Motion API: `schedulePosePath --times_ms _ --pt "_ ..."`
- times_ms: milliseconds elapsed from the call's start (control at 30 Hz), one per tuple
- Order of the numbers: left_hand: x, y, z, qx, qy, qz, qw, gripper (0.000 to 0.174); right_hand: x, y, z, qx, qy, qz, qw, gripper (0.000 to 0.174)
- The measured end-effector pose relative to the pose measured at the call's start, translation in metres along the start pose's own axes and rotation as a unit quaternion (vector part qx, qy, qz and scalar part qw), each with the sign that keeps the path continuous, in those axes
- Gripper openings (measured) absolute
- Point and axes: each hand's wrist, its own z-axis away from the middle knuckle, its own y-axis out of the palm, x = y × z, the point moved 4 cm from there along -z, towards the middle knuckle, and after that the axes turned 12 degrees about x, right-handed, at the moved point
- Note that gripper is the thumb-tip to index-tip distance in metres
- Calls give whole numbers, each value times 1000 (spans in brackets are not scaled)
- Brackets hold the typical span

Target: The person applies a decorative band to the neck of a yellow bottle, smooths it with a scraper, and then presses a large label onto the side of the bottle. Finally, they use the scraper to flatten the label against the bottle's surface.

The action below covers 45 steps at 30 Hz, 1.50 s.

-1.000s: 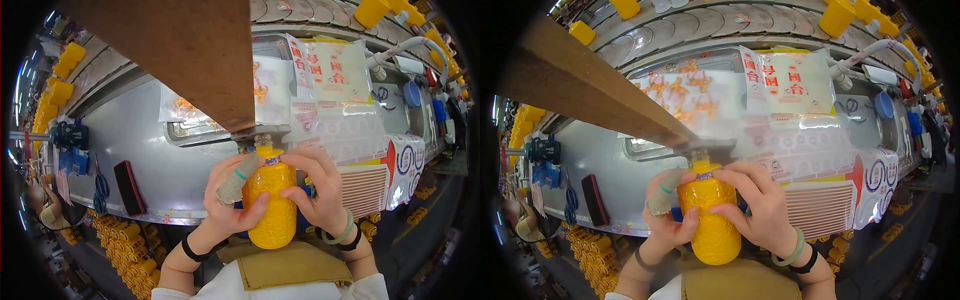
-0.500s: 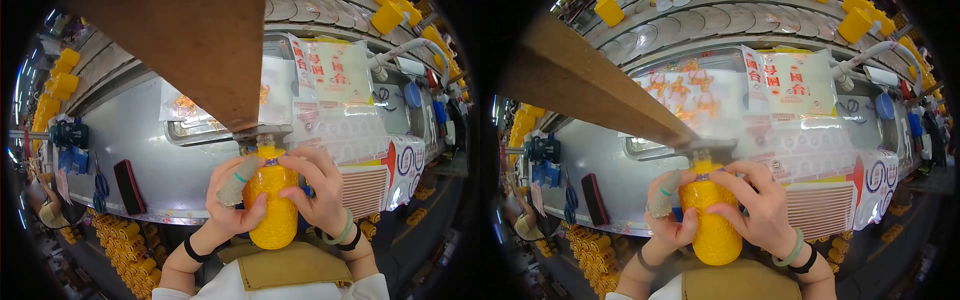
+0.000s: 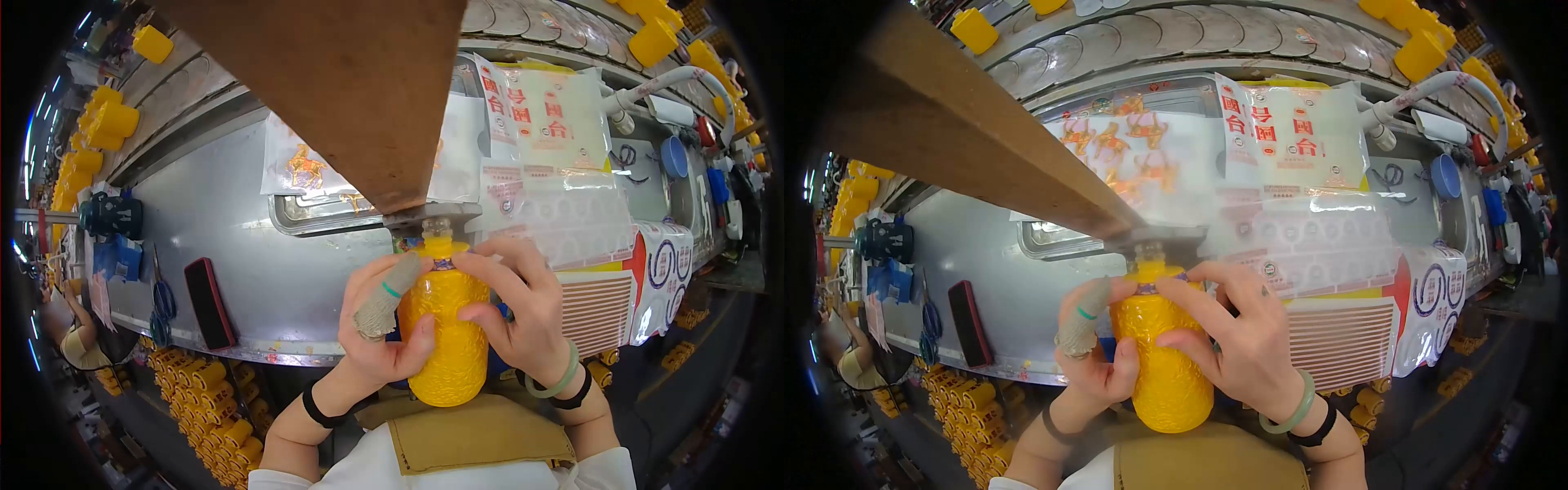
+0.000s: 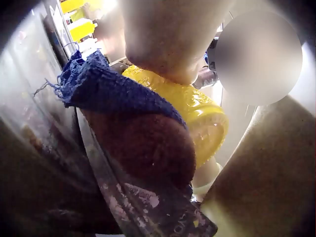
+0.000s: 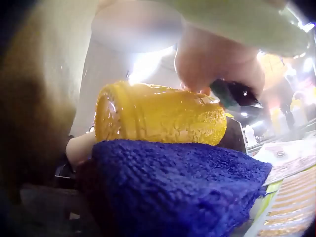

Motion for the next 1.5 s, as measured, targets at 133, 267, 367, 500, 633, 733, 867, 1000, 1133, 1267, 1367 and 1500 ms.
schedulePosePath --times_ms 133,267,367,500,633,733,867,1000,1133,1267,1367,1500 --pt "-1 0 -1 6 4 -10 1000 42 0 0 0 -7 -21 17 1000 45" --pt "-1 -1 0 11 -5 -8 1000 44 -3 2 3 -16 -11 -42 999 45" --pt "6 -2 5 32 -40 17 999 61 -5 2 4 -33 -1 -66 997 46" --pt "-23 -2 -5 64 -105 23 992 87 -10 -3 8 -20 37 -134 990 48" --pt "-18 6 3 138 -163 -13 977 104 -18 -7 11 -24 89 -173 981 49" --pt "8 14 14 84 -193 229 950 101 -9 -8 11 -19 55 -154 986 49" --pt "7 14 11 39 -164 302 938 99 -3 -6 6 -11 17 -113 993 48" --pt "-8 2 5 46 -108 122 986 93 0 -4 2 -1 6 -76 997 44" --pt "-8 5 5 46 -96 60 992 86 -2 -1 1 -7 3 -60 998 44" --pt "-10 6 4 31 -80 63 994 84 -3 0 2 -8 -1 -49 999 44" --pt "-10 5 5 34 -89 59 994 85 -1 0 1 -15 -7 -55 998 45" --pt "-9 8 8 8 -83 80 993 87 3 -3 -4 12 12 -33 999 45"
